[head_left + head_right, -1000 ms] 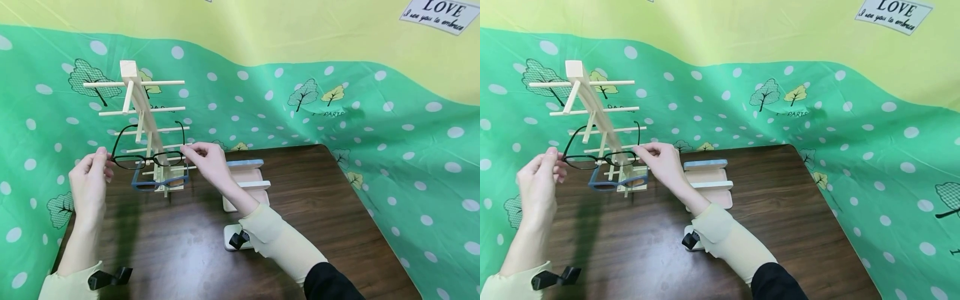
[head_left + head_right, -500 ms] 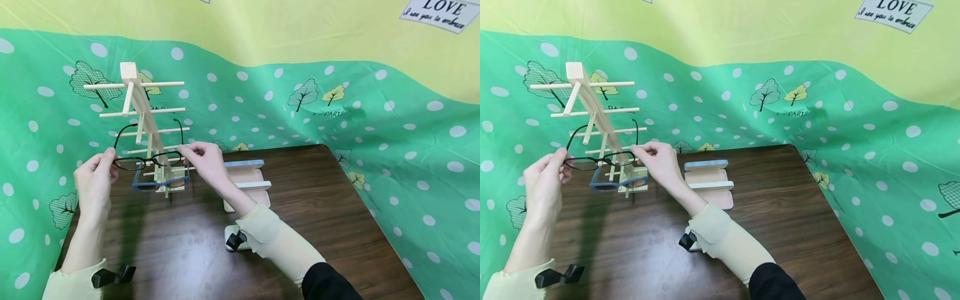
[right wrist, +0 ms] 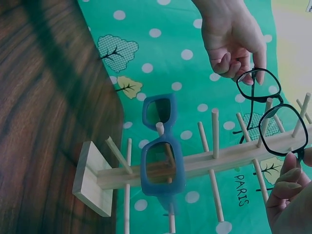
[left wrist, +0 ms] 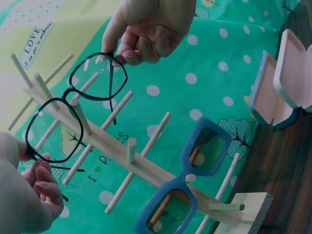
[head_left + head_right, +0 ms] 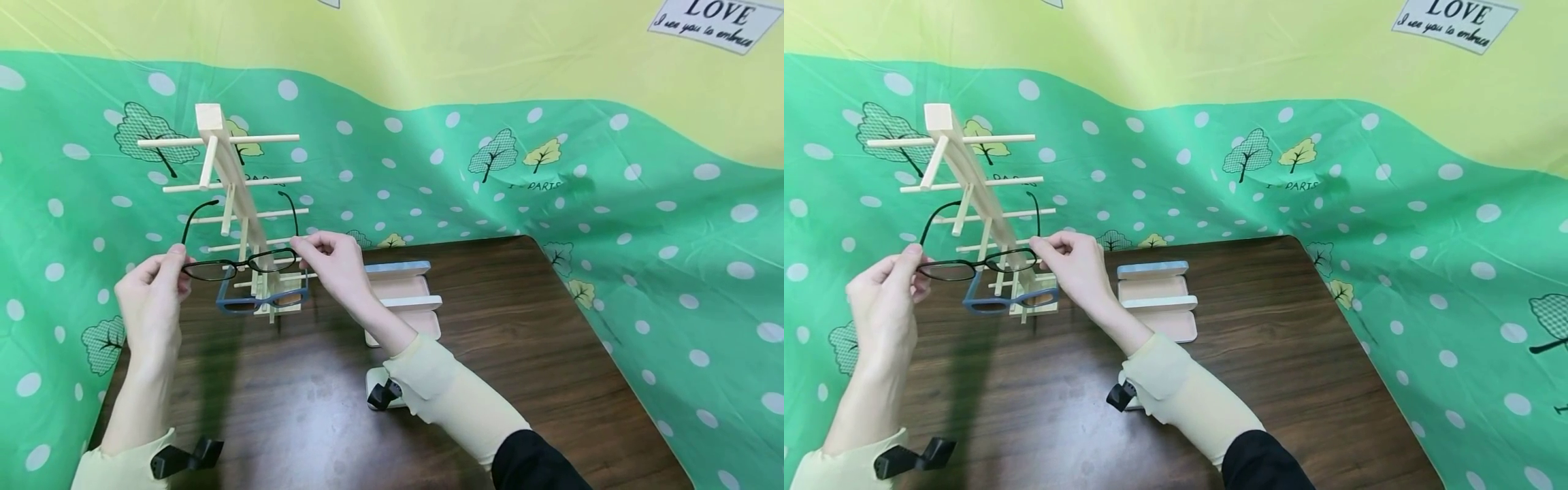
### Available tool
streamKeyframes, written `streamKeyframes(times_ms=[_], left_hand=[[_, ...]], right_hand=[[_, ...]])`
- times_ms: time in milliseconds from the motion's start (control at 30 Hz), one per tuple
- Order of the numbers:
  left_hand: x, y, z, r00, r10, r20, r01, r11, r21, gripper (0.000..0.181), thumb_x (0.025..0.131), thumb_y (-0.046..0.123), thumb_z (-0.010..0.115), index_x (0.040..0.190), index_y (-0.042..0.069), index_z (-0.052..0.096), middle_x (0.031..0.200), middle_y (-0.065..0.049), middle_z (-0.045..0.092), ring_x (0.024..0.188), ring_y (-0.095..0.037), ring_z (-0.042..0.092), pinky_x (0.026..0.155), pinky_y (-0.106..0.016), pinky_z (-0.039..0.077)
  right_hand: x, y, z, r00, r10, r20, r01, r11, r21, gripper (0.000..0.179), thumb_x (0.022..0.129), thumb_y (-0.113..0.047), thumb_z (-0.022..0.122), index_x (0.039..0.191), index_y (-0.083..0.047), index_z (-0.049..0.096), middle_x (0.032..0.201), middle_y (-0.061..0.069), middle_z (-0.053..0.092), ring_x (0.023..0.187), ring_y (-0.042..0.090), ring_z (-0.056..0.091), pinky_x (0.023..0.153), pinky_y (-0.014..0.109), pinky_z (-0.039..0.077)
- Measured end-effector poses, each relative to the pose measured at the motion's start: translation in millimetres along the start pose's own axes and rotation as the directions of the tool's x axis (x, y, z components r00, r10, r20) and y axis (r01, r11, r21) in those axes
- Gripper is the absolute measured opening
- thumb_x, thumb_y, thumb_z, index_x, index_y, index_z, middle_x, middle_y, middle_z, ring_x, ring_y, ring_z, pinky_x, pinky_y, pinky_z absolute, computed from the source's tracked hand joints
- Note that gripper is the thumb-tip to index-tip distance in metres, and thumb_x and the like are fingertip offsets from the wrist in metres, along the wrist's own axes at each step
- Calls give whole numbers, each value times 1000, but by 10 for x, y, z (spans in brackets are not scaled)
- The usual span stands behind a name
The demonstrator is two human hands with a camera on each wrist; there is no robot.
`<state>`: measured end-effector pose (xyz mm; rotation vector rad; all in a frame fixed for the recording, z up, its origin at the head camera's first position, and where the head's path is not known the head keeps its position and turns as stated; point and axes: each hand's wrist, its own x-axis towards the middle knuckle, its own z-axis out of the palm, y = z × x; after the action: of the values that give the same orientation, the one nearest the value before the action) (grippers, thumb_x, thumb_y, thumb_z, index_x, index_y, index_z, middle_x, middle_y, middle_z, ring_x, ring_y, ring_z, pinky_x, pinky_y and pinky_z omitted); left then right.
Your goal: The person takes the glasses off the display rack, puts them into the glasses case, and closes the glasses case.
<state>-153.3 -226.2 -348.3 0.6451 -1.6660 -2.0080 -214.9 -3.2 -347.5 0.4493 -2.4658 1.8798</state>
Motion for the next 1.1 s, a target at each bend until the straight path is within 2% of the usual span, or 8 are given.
streamKeyframes(times_ms=[133, 300, 400, 567, 700, 800, 1100], left_hand=[[-38, 10, 3, 1000, 17, 13, -17, 999, -44, 33, 80, 28, 75, 77, -4, 68, 61, -2, 58, 59, -14, 45, 51, -18, 41], [-80, 22, 14, 998, 55, 20, -53, 995, -90, 33, 82, 26, 73, 75, -6, 66, 65, -3, 59, 58, -15, 44, 49, -18, 36], [-111, 30, 14, 998, 61, 13, -60, 995, -74, 34, 83, 26, 73, 76, -6, 66, 64, -3, 58, 58, -15, 44, 49, -18, 37], [-172, 38, 17, 997, 73, 9, -73, 997, -32, 33, 84, 26, 71, 77, -5, 65, 57, -1, 52, 60, -15, 42, 51, -19, 34], [-232, 47, 29, 995, 94, 9, -94, 996, -7, 33, 85, 26, 70, 77, -5, 64, 55, 0, 49, 61, -16, 40, 53, -20, 32], [-284, 42, 35, 996, 87, 5, -87, 996, 10, 33, 86, 27, 69, 77, -4, 64, 55, 0, 49, 62, -16, 40, 53, -20, 33], [-412, 5, 34, 996, 91, 15, -91, 995, 31, 31, 86, 28, 69, 77, -2, 64, 59, 0, 50, 64, -16, 43, 56, -19, 36]], right_hand=[[-23, -8, -10, 1000, -24, -3, 24, 999, 22, 30, 87, -43, 63, 74, -17, 69, 68, -2, 65, 66, 12, 58, 59, 22, 40], [-47, -6, -19, 999, -48, 7, 47, 997, 61, 28, 88, -38, 63, 78, -13, 70, 71, 1, 66, 71, 12, 63, 60, 21, 44], [-70, -16, -32, 999, -44, 1, 44, 998, 52, 29, 88, -39, 62, 78, -13, 70, 69, 1, 65, 70, 17, 63, 59, 21, 43], [-111, -34, -68, 999, -42, -8, 42, 998, 37, 30, 88, -39, 62, 75, -13, 69, 65, 0, 63, 64, 24, 54, 57, 22, 37], [-143, -40, -99, 998, -56, -16, 57, 997, 58, 26, 88, -35, 62, 76, -12, 69, 67, 2, 63, 62, 18, 51, 56, 22, 35], [-175, -35, -118, 999, -49, -24, 50, 997, 60, 26, 88, -34, 62, 75, -13, 69, 66, 2, 62, 61, 13, 48, 56, 23, 34], [-274, -52, -189, 999, -10, -39, 13, 998, 68, 26, 87, -34, 63, 71, -13, 68, 65, 0, 63, 58, 11, 43, 53, 24, 32]])
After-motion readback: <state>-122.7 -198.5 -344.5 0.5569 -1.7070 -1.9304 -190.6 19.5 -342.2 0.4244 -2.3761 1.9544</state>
